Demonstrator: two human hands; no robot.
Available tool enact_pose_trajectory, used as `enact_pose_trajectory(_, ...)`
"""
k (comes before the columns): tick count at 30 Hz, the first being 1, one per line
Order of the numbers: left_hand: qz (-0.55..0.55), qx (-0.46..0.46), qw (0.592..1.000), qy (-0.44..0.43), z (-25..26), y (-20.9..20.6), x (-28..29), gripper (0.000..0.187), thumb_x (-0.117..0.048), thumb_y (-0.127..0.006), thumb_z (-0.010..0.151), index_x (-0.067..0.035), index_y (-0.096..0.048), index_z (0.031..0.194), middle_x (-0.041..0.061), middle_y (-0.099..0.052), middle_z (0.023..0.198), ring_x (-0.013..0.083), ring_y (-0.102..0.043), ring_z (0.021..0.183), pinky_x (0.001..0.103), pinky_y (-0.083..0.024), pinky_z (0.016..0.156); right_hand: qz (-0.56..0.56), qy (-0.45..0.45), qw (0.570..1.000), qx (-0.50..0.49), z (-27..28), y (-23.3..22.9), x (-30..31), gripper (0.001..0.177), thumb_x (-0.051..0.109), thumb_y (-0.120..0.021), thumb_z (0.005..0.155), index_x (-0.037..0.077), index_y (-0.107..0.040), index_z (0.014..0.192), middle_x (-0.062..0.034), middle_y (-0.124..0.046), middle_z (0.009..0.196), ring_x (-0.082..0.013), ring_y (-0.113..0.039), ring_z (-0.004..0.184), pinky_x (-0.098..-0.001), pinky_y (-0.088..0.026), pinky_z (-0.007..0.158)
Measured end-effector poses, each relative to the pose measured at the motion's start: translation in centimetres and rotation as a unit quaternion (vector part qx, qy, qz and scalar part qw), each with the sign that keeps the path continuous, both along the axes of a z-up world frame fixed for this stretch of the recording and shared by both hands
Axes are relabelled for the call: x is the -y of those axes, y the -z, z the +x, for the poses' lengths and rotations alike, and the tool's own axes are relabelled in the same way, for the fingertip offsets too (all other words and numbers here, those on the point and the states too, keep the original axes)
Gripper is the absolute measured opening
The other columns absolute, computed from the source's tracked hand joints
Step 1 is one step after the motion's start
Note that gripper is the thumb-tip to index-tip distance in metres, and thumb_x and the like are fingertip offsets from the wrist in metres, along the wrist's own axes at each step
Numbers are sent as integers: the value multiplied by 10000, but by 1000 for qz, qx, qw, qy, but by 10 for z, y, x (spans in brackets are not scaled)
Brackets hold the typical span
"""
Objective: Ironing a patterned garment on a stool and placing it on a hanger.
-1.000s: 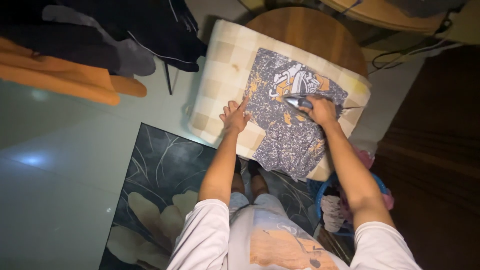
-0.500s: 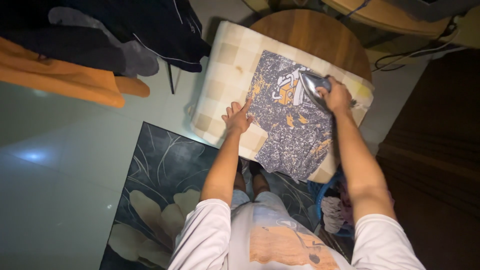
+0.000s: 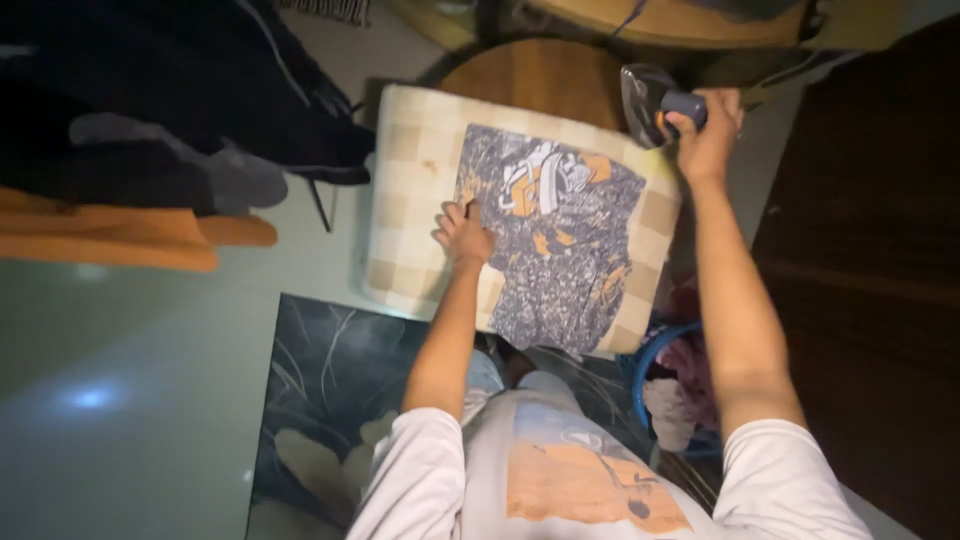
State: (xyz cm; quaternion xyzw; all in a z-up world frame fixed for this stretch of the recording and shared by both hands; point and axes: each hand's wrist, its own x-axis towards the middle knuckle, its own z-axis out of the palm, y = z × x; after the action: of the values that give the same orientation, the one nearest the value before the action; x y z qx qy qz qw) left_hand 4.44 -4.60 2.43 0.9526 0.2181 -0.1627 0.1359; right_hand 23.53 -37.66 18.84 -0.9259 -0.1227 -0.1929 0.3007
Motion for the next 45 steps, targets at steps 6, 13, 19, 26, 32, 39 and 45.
enact_pose_trajectory(6, -107, 96, 989, 16, 73, -15, 36, 624, -296, -700, 809, -229, -551, 1411, 155, -398, 1434, 457, -342, 1332, 697, -279, 1051, 184, 55, 981, -30, 45, 86, -9, 409, 86, -854, 881, 16, -603, 1195, -140, -602, 1138, -300, -586, 1070, -392, -478, 979)
enact_pose_trajectory(13, -197, 36, 978, 59, 112, -10, 42, 562, -275, -688, 848, -195, -558, 1388, 130, -456, 1469, 392, -509, 1302, 579, -454, 1044, 297, 102, 943, -109, 78, 143, -59, 342, 58, -798, 935, 48, -605, 1217, -33, -624, 1065, -151, -565, 963, -288, -488, 894)
enact_pose_trajectory(19, -254, 4, 959, 128, 131, -5, 51, 593, -200, -702, 861, -223, -533, 1429, 150, -456, 1445, 415, -515, 1272, 512, -470, 1039, 404, 103, 898, -139, 91, 191, -83, 351, 17, -755, 956, 60, -592, 1263, 6, -608, 1052, -112, -544, 947, -248, -473, 881)
enact_pose_trajectory(26, -236, 70, 963, 107, 161, -4, 48, 668, -150, -714, 832, -230, -513, 1463, 68, -379, 1562, 385, -497, 1301, 474, -499, 1034, 451, 99, 873, -158, 76, 197, -96, 329, 23, -736, 955, 66, -582, 1242, 18, -610, 1052, -93, -552, 949, -231, -468, 873)
enact_pose_trajectory(32, -224, 29, 963, 147, 174, 11, 48, 742, -178, -743, 823, -260, -453, 1502, -1, -290, 1627, 375, -407, 1359, 508, -439, 1079, 448, 94, 873, -169, 76, 214, -95, 308, 38, -745, 971, 61, -588, 1235, 15, -574, 1042, -98, -521, 942, -237, -453, 859)
enact_pose_trajectory(39, -212, -1, 965, 153, 173, 0, 45, 743, -163, -743, 821, -249, -450, 1498, -5, -356, 1568, 347, -405, 1367, 503, -446, 1072, 405, 93, 891, -180, 66, 204, -95, 324, 56, -732, 976, 59, -572, 1257, 8, -585, 1087, -116, -539, 1000, -255, -465, 930)
enact_pose_trajectory(45, -206, 24, 965, 160, 165, 7, 45, 659, -133, -701, 846, -232, -495, 1464, 71, -449, 1410, 357, -457, 1282, 502, -465, 1036, 420, 61, 887, -182, 60, 201, -88, 333, 80, -723, 994, 53, -558, 1282, -5, -619, 1139, -123, -569, 1051, -264, -474, 977)
